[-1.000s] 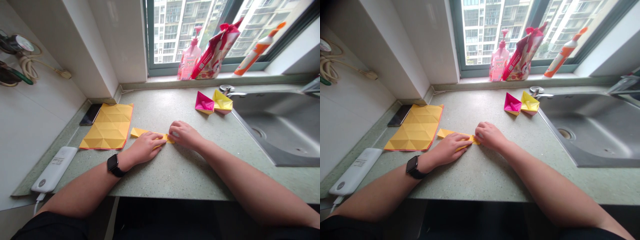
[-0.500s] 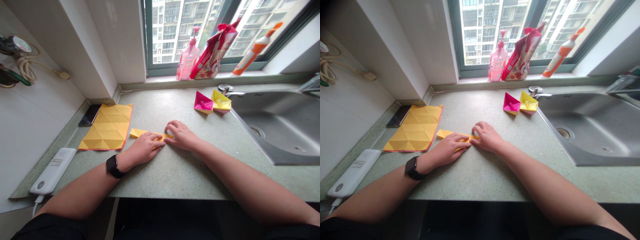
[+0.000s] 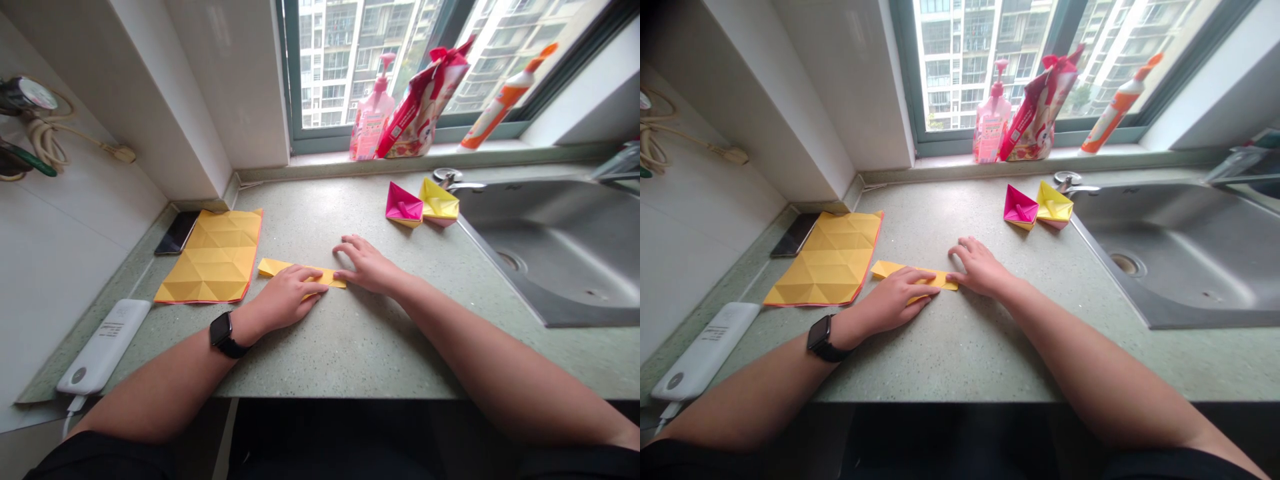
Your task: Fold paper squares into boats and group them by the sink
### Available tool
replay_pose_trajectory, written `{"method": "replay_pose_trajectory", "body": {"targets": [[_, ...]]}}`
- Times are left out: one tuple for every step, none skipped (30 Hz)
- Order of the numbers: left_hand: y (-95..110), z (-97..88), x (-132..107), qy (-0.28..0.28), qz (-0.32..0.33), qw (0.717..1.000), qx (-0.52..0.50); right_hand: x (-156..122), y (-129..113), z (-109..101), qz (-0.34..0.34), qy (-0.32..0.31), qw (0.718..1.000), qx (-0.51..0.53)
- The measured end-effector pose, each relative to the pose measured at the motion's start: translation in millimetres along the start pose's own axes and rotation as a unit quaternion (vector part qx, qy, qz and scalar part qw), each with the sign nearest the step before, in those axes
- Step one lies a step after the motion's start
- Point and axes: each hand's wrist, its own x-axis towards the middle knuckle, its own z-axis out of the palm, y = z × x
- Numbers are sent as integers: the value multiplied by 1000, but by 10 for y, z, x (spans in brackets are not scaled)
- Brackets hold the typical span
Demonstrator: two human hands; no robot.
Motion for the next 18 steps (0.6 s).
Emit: {"method": "replay_pose_trajectory", "body": {"targets": [[2,-4,-1,-1,-2,1000,0,4,44,-7,8,-5,1000,4],[4,-7,-2,-2,-2,1000,-1,9,87,-16,14,-10,1000,8],[5,-10,-2,-3,-2,1000,-2,13,127,-25,16,-15,1000,13],[5,-13,-2,-3,-2,1000,-3,17,162,-35,16,-18,1000,18],[5,-17,-2,-3,-1,1000,-4,22,193,-46,13,-19,999,23],[6,-20,-2,-3,-1,1000,-6,25,218,-56,8,-19,999,27],[6,-23,-2,-4,-1,1000,-7,29,236,-66,4,-19,999,31],[7,-27,-3,-4,-2,1000,-8,31,249,-76,0,-20,999,33],[7,-30,-3,-5,-2,1000,-9,32,257,-86,-3,-22,999,35],[8,-32,-4,-6,-3,1000,-9,32,259,-95,-4,-23,999,36],[9,-34,-5,-6,-3,1000,-10,32,258,-104,-4,-25,999,37],[9,-34,-6,-7,-3,1000,-11,30,254,-114,-4,-26,999,36],[9,-34,-7,-6,-3,1000,-12,29,249,-124,-3,-27,999,36],[8,-33,-8,-6,-3,1000,-12,27,243,-136,-3,-29,999,34],[7,-31,-9,-5,-3,1000,-12,26,237,-149,-3,-31,999,33],[5,-29,-11,-4,-2,1000,-12,26,230,-164,-4,-34,999,34],[3,-26,-12,-3,-1,1000,-12,26,223,-177,-6,-35,999,38],[1,-23,-13,-2,0,1000,-11,25,212,-188,-10,-34,998,45]]}}
